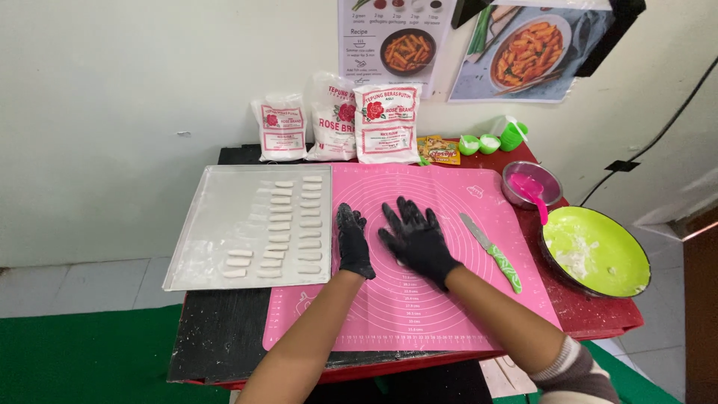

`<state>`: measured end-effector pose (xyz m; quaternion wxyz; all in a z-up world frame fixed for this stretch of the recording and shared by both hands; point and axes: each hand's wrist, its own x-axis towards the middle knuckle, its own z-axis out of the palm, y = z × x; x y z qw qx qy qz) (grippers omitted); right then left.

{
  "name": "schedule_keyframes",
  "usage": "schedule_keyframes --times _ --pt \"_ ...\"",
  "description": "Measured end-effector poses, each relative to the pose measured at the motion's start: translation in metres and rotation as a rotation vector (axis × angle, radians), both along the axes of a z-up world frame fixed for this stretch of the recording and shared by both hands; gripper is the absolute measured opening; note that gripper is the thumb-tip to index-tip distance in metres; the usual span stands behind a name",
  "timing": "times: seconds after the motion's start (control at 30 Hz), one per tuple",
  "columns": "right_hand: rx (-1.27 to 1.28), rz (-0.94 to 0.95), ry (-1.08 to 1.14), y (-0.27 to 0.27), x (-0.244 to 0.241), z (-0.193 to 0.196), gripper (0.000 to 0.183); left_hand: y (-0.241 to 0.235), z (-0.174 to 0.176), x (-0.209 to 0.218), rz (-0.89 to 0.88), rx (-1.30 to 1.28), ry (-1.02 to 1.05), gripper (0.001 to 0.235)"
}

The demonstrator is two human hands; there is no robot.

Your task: Rolling dough into cylinders and cutting them into small pieces to make rice cakes

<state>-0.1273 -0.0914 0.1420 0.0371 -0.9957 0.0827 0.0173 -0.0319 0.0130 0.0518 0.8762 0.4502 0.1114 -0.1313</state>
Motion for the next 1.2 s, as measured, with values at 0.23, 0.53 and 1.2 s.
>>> schedule_keyframes --times 0.23,0.53,1.2 --pt "-0.173 0.217 -0.238 0.013 -0.084 -0.001 0.062 -0.008 -0.020 0.011 0.017 -0.020 -0.013 0.066" --pt "-0.035 0.318 -0.336 0.009 -0.103 -0.008 0.060 -0.021 -0.055 0.033 0.014 0.024 -0.050 0.067" --pt "-0.007 -0.101 0.061 -0.014 0.081 -0.006 0.080 -0.015 -0.041 0.024 0.091 1.135 -0.609 0.047"
